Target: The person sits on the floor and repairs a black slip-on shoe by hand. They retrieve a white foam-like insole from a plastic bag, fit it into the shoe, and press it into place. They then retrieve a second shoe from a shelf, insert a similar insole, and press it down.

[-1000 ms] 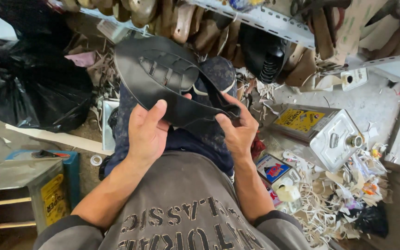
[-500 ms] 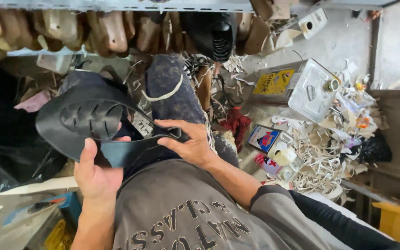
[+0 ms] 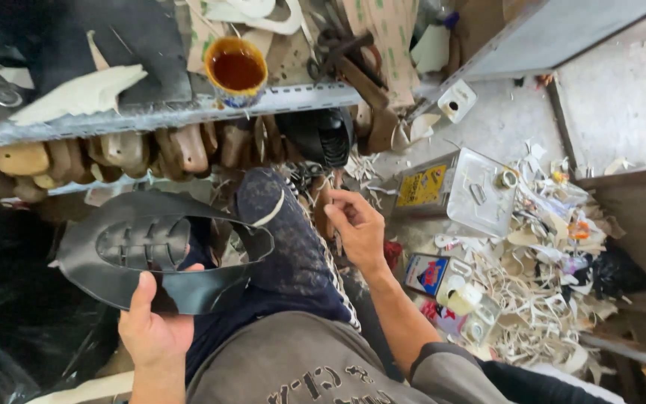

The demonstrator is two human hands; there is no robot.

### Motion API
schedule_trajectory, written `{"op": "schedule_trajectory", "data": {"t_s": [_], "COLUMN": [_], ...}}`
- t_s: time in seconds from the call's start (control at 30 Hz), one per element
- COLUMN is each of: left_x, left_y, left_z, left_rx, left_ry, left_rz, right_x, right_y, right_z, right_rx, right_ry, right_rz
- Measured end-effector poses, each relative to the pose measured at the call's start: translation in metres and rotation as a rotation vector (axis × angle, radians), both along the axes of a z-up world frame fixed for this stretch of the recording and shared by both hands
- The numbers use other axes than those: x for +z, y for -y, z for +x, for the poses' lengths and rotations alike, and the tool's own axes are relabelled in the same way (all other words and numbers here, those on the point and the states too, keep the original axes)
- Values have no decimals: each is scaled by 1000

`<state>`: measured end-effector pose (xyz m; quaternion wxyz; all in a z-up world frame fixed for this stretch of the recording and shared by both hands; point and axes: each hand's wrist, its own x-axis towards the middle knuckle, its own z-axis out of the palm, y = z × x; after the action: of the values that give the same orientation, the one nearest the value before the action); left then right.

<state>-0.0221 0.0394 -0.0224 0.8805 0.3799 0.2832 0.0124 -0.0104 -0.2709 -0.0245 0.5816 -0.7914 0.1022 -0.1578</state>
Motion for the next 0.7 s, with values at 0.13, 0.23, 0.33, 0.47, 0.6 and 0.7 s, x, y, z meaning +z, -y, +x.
{"op": "schedule_trajectory", "data": {"t_s": [0.13, 0.23, 0.33, 0.47, 0.6, 0.7], "left_x": [3, 13, 27, 24, 48, 53], "left_y": [2, -2, -5, -16, -17, -22], "left_z": [3, 2, 1, -7, -10, -16], "left_rx": [1, 30, 5, 23, 65, 80], "left_ry": [18, -57, -116, -54, -24, 29], "left_rz": [-21, -47, -44, -28, 29, 10], "right_x": [17, 31, 53, 110, 148, 189], "right_y": [5, 4, 18, 45, 86, 42], "right_z": [5, 16, 46, 120, 228, 260], "right_rx": [-2, 2, 139, 22, -248, -223], "right_ry": [50, 95, 267, 285, 392, 234], "right_rz": [-68, -120, -322, -801, -1364, -1588]}}
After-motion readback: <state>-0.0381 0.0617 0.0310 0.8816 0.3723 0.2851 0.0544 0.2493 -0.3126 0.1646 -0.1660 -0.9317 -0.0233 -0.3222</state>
